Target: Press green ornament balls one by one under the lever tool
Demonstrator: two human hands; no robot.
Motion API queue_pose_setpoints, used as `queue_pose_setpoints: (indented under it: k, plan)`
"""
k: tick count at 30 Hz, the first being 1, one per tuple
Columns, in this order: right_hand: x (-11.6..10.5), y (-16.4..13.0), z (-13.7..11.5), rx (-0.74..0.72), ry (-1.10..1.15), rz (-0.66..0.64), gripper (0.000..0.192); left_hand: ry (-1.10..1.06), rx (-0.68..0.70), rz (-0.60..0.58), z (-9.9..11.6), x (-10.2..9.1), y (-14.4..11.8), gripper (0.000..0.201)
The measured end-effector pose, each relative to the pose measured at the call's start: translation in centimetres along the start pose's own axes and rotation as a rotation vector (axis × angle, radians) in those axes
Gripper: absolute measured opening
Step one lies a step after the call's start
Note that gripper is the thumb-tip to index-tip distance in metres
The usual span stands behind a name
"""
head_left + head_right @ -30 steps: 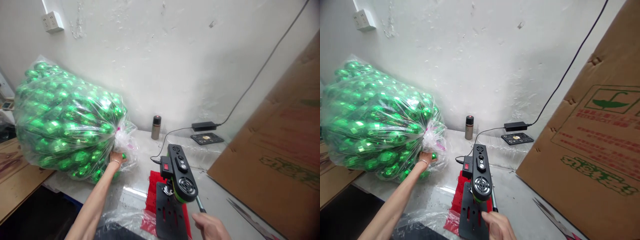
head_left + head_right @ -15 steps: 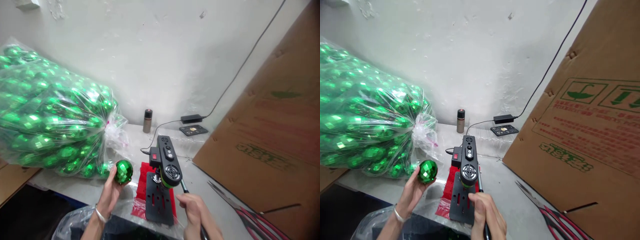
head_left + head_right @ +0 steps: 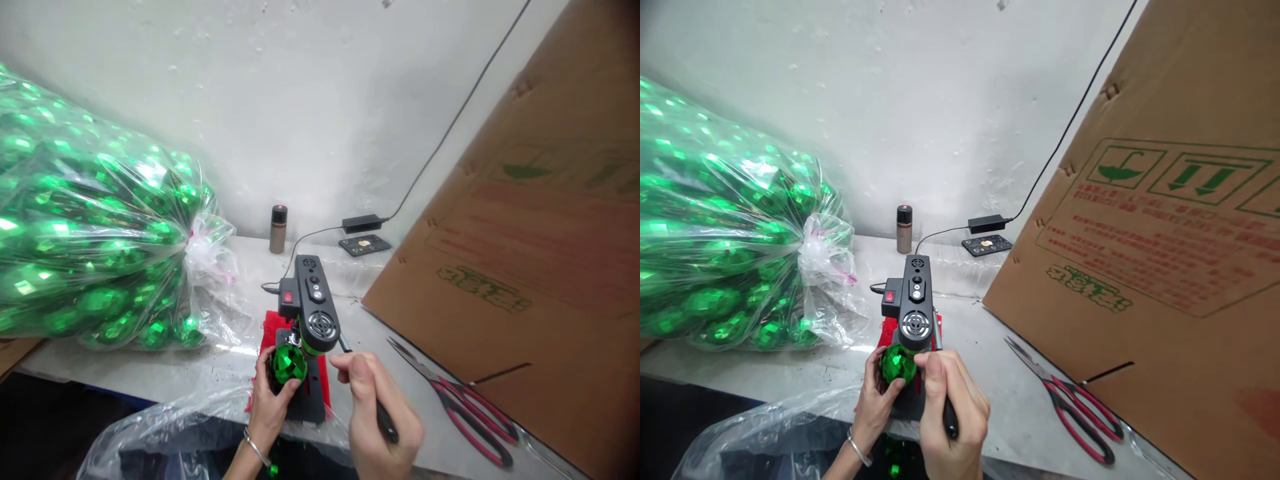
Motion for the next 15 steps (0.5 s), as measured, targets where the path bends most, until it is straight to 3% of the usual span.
queue_pose_setpoints:
  k: [8,15]
  plan:
    - [-0.2,-0.5,0.2,-0.018,0.024,-0.017,0.021,0.225,0.22,0.006,-0.9,0.6,0.4,0.078]
    - [-0.4,-1.4,0.7,-0.001,0.024,-0.037,0.021,0.288,0.328,-0.101,-1.2,0.6,-0.3,0.075]
Point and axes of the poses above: each hand's wrist, its own y-axis towards the middle knuckle, its own x-axis out of the palm, z = x × y, the point moved 5 cm from there along y, towards the middle knuckle, and after that the axes turned 1 degree about y, right-handed, at the moved point
